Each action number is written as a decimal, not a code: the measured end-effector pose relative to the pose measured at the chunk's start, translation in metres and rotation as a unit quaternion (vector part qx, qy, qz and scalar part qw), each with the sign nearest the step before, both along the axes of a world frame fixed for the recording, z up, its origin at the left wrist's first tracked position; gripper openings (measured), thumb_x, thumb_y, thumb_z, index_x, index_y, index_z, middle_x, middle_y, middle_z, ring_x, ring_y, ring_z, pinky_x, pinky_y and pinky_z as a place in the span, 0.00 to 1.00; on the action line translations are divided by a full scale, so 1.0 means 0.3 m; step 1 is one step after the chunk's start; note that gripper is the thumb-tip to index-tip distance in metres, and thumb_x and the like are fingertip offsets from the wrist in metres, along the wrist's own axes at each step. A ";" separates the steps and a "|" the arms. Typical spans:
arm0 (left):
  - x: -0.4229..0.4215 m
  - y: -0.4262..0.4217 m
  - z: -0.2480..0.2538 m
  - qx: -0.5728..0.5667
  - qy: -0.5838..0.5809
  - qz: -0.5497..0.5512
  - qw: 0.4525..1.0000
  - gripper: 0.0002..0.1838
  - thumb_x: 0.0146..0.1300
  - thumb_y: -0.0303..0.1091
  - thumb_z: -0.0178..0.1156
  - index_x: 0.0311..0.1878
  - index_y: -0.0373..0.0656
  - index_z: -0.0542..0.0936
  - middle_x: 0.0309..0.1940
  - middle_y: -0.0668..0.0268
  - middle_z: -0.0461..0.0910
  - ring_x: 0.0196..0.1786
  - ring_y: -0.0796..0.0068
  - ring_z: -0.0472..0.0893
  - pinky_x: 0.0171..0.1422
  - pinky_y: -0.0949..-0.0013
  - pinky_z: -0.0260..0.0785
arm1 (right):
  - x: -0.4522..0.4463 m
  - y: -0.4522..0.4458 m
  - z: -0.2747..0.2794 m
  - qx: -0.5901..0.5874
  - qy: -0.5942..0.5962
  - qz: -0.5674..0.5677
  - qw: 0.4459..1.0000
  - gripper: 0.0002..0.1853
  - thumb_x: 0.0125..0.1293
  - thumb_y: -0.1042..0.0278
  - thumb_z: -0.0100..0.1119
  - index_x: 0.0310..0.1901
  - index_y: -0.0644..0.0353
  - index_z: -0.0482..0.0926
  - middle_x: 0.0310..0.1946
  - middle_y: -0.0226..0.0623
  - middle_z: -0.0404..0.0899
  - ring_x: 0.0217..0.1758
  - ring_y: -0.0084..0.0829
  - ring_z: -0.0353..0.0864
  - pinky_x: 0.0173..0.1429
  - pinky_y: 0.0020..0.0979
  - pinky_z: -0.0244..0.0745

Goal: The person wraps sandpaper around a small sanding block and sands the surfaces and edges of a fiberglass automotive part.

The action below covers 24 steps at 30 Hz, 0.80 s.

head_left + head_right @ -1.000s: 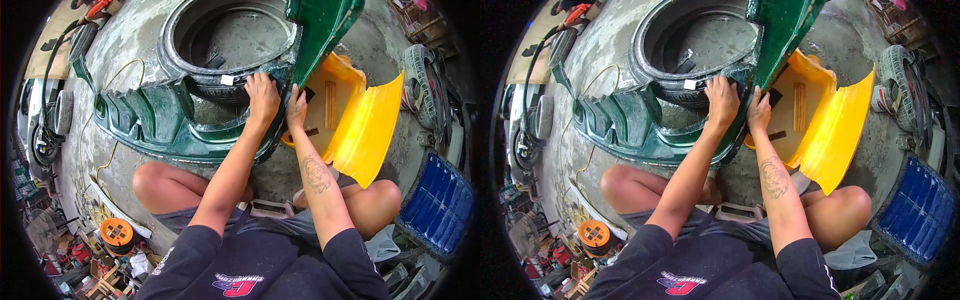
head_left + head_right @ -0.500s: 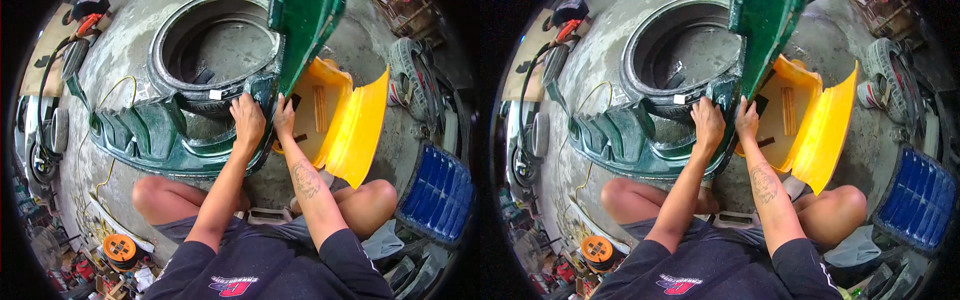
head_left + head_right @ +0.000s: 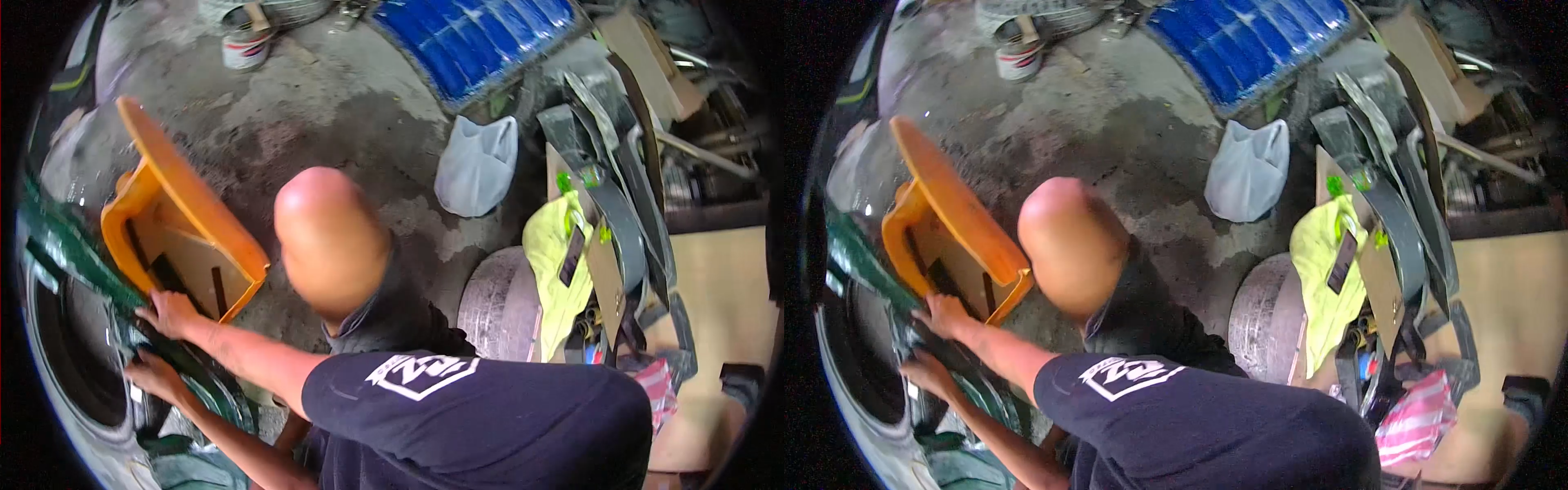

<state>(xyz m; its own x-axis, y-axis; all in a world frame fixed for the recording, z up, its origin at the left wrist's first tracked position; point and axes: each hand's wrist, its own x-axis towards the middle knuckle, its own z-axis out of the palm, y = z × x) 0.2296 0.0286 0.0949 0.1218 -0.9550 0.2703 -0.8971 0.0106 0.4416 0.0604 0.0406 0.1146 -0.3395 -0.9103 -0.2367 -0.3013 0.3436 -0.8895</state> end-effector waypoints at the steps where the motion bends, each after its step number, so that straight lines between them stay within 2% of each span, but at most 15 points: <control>1: -0.024 0.040 0.026 -0.002 -0.015 0.004 1.000 0.20 0.70 0.39 0.61 0.50 0.30 0.69 0.44 0.39 0.76 0.47 0.33 0.77 0.49 0.40 0.70 | -0.019 0.015 0.044 -0.008 -0.004 -0.008 1.000 0.31 0.71 0.37 0.51 0.48 0.66 0.74 0.39 0.58 0.82 0.43 0.58 0.82 0.49 0.53 0.76; 2: -0.012 0.055 0.006 -0.039 0.020 -0.032 0.999 0.21 0.71 0.41 0.60 0.51 0.30 0.69 0.44 0.38 0.76 0.47 0.34 0.78 0.48 0.40 0.70 | -0.003 0.012 0.007 -0.014 -0.012 -0.008 1.000 0.30 0.71 0.39 0.52 0.48 0.66 0.74 0.38 0.58 0.82 0.43 0.58 0.82 0.48 0.53 0.76; 3: -0.014 0.025 0.005 -0.039 -0.009 -0.032 0.999 0.21 0.71 0.41 0.59 0.50 0.30 0.69 0.44 0.38 0.76 0.46 0.34 0.78 0.48 0.40 0.71 | -0.004 0.009 -0.005 -0.036 -0.005 -0.006 0.999 0.32 0.71 0.37 0.50 0.48 0.67 0.74 0.35 0.57 0.82 0.42 0.57 0.83 0.46 0.52 0.77; 6: -0.012 -0.083 0.019 -0.061 -0.075 -0.027 0.995 0.19 0.73 0.40 0.57 0.49 0.30 0.68 0.42 0.38 0.75 0.45 0.36 0.78 0.47 0.41 0.71 | 0.011 0.001 -0.027 -0.041 0.007 -0.014 0.999 0.31 0.71 0.39 0.51 0.48 0.67 0.75 0.34 0.56 0.82 0.41 0.57 0.83 0.45 0.52 0.78; 7: -0.012 -0.067 0.018 -0.093 -0.038 -0.046 0.994 0.19 0.74 0.40 0.56 0.49 0.30 0.67 0.41 0.39 0.75 0.44 0.36 0.77 0.46 0.42 0.71 | 0.021 0.004 -0.029 -0.049 0.028 -0.029 0.998 0.30 0.72 0.40 0.51 0.47 0.68 0.75 0.33 0.55 0.82 0.39 0.57 0.83 0.44 0.52 0.78; 10: 0.026 0.034 -0.016 -0.025 -0.011 -0.043 0.999 0.20 0.74 0.39 0.57 0.49 0.28 0.66 0.41 0.39 0.74 0.45 0.37 0.77 0.47 0.42 0.70 | -0.006 0.012 -0.005 -0.050 -0.009 -0.008 0.999 0.29 0.72 0.41 0.52 0.47 0.68 0.75 0.32 0.56 0.82 0.37 0.57 0.83 0.42 0.52 0.78; 14: 0.029 -0.077 0.000 -0.060 -0.026 -0.067 0.996 0.22 0.73 0.42 0.58 0.50 0.28 0.66 0.42 0.38 0.74 0.46 0.38 0.77 0.48 0.43 0.70 | 0.008 -0.001 -0.017 -0.033 0.009 -0.014 0.999 0.29 0.71 0.40 0.53 0.47 0.67 0.76 0.30 0.56 0.82 0.36 0.57 0.83 0.41 0.52 0.78; 16: 0.007 -0.071 0.021 -0.033 -0.072 -0.035 0.996 0.23 0.73 0.43 0.58 0.50 0.28 0.66 0.42 0.38 0.74 0.44 0.37 0.77 0.49 0.43 0.71 | 0.017 0.006 -0.031 -0.045 0.003 -0.027 0.999 0.31 0.71 0.39 0.53 0.48 0.68 0.75 0.30 0.56 0.82 0.36 0.57 0.83 0.41 0.52 0.78; 18: 0.030 -0.031 -0.016 -0.026 -0.037 -0.012 0.999 0.23 0.73 0.43 0.58 0.50 0.28 0.67 0.42 0.39 0.75 0.44 0.38 0.78 0.49 0.43 0.72 | -0.006 0.007 -0.009 -0.038 -0.008 -0.009 0.999 0.31 0.71 0.39 0.52 0.48 0.68 0.75 0.30 0.57 0.82 0.36 0.58 0.83 0.42 0.52 0.78; 20: 0.091 0.016 -0.070 -0.028 0.007 -0.066 0.997 0.22 0.73 0.43 0.58 0.49 0.28 0.68 0.43 0.40 0.75 0.47 0.38 0.78 0.48 0.44 0.72 | -0.011 0.003 -0.007 -0.040 -0.011 -0.019 0.999 0.30 0.71 0.40 0.52 0.47 0.68 0.76 0.30 0.56 0.82 0.37 0.58 0.83 0.42 0.52 0.78; 23: -0.001 -0.054 0.055 0.003 -0.044 -0.023 0.999 0.22 0.74 0.43 0.57 0.50 0.30 0.65 0.41 0.39 0.75 0.42 0.37 0.79 0.42 0.43 0.72 | 0.027 -0.007 -0.044 -0.045 0.012 -0.036 0.998 0.29 0.71 0.40 0.53 0.43 0.66 0.75 0.31 0.55 0.82 0.37 0.58 0.83 0.42 0.53 0.77; 24: -0.016 -0.070 0.072 -0.001 -0.081 -0.045 0.996 0.22 0.73 0.42 0.58 0.50 0.30 0.65 0.40 0.38 0.74 0.42 0.36 0.78 0.44 0.43 0.71 | 0.023 -0.001 -0.037 -0.045 0.010 -0.037 0.998 0.29 0.71 0.40 0.53 0.43 0.66 0.75 0.31 0.55 0.82 0.37 0.58 0.83 0.42 0.53 0.77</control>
<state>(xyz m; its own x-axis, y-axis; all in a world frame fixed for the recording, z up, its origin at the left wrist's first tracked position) 0.2248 0.0076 0.1166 -0.0102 -0.9597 0.2810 -0.9517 0.0955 0.2917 0.0674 0.0402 0.1035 -0.4100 -0.9000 -0.1480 -0.2970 0.2852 -0.9113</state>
